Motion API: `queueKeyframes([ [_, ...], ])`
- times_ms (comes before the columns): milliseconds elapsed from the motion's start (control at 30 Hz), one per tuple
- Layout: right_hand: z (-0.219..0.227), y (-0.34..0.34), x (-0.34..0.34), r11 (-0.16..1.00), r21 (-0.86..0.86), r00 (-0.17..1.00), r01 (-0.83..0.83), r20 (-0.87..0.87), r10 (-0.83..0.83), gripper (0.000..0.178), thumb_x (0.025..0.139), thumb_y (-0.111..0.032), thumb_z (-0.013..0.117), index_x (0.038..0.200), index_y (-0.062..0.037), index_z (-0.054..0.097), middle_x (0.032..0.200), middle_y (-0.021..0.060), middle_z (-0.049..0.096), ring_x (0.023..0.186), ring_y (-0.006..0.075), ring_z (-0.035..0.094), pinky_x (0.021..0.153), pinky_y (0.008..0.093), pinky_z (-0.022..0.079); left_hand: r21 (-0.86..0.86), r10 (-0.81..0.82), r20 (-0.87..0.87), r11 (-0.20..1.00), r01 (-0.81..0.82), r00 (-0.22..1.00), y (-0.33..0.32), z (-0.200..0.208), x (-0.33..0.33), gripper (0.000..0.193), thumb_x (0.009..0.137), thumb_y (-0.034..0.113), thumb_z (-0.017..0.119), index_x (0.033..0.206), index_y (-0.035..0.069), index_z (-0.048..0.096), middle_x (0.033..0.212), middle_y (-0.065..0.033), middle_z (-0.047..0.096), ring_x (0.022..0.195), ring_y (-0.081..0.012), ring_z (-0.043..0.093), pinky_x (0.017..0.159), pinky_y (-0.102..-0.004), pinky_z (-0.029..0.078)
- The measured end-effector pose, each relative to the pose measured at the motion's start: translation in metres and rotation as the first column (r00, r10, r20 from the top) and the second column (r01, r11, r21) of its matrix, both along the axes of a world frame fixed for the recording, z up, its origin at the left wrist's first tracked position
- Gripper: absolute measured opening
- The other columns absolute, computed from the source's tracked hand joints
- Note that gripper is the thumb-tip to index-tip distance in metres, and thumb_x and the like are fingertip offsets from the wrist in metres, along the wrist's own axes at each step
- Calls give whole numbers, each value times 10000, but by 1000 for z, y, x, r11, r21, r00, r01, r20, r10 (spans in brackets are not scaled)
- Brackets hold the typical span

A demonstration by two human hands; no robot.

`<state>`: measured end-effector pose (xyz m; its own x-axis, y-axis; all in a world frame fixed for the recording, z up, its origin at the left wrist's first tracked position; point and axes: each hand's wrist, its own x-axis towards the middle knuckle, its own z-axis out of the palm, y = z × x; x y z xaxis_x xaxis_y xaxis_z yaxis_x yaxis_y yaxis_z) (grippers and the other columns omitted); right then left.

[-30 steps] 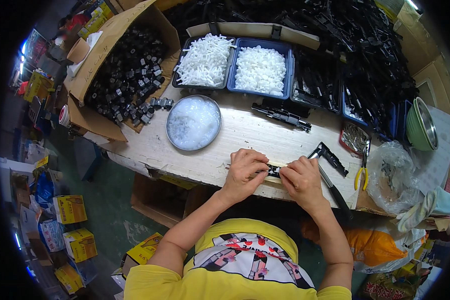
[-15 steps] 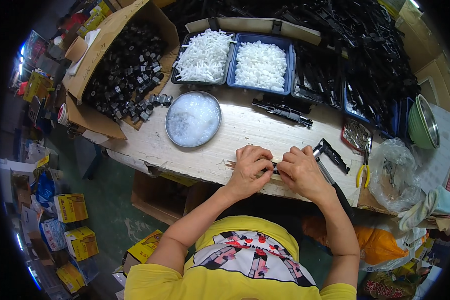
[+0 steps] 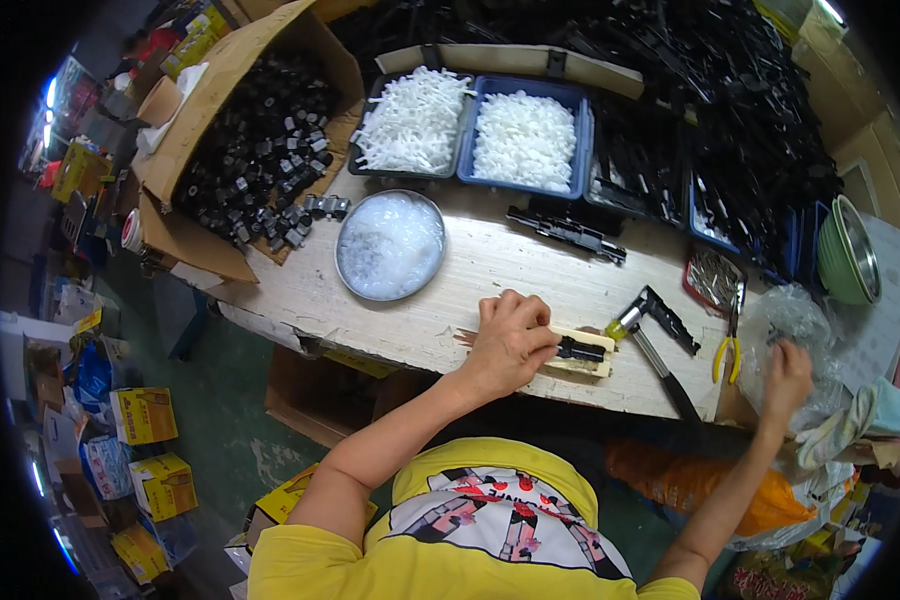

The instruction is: The person assembles small black metal hardware components by inserting white plastic pieces into them. They use a hammer to tap the components into place within a wooden jig and then place the finished units into a cardboard box. The process is repeated continuously throughout the video.

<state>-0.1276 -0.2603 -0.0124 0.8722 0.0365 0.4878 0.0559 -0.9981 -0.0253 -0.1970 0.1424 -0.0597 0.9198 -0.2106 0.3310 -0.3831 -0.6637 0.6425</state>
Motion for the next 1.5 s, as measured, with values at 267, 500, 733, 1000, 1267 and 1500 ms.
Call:
queueKeyframes([
  [267, -32, -74, -12, 907, -127, 808, 401, -419, -415, 293, 750, -209, 643, 996, -54, 608, 988, 135, 630, 940, 338, 581, 799, 478, 414, 78, -58, 65, 996, 53, 996, 2, 0, 1, 134, 685, 149, 684, 808, 125, 634, 906, -18, 491, 904, -192, 440, 787, -378, 275],
  [500, -40, -75, 4, 937, 113, 838, 331, -492, -237, 286, 728, -153, 647, 976, -21, 594, 900, 166, 622, 886, 345, 582, 782, 412, 427, 172, -39, -72, 984, 51, 997, 0, 8, 5, 189, 679, 205, 704, 839, 118, 652, 902, -22, 499, 925, -207, 434, 799, -386, 271],
  [733, -45, -90, 3, 893, -87, 830, 441, -340, -443, 405, 742, -135, 627, 1116, -19, 525, 1142, 242, 470, 1093, 390, 443, 866, 447, 399, 99, 181, 144, 976, -196, 973, 52, 29, 51, 216, 656, 207, 732, 822, 104, 642, 918, -58, 561, 867, -245, 488, 784, -407, 336],
  [1000, -18, -77, 19, 903, -187, 688, 387, -593, -418, 448, 715, -86, 617, 1137, 2, 493, 1138, 247, 479, 1044, 411, 491, 871, 450, 413, 182, 748, 227, 596, -782, 624, 215, 30, 141, 238, 659, 111, 699, 880, 29, 662, 895, -159, 589, 866, -316, 570, 753, -386, 462],
  [1267, -30, -96, 33, 908, -104, 752, 406, -526, -397, 376, 659, -87, 635, 1006, 31, 553, 955, 258, 593, 931, 410, 563, 803, 453, 440, 111, 659, 237, 711, -694, 713, 238, 27, 153, 185, 601, 96, 711, 771, 28, 683, 801, -161, 604, 802, -315, 595, 730, -383, 473],
  [1500, -34, -116, 30, 938, 15, 808, 347, -512, -291, 260, 677, -94, 618, 884, 60, 582, 873, 294, 587, 859, 453, 554, 731, 464, 426, -245, 617, 197, 784, -571, 762, 226, 48, 125, 155, 623, 10, 702, 776, 28, 685, 691, -76, 574, 607, -160, 573, 580, -263, 457],
])
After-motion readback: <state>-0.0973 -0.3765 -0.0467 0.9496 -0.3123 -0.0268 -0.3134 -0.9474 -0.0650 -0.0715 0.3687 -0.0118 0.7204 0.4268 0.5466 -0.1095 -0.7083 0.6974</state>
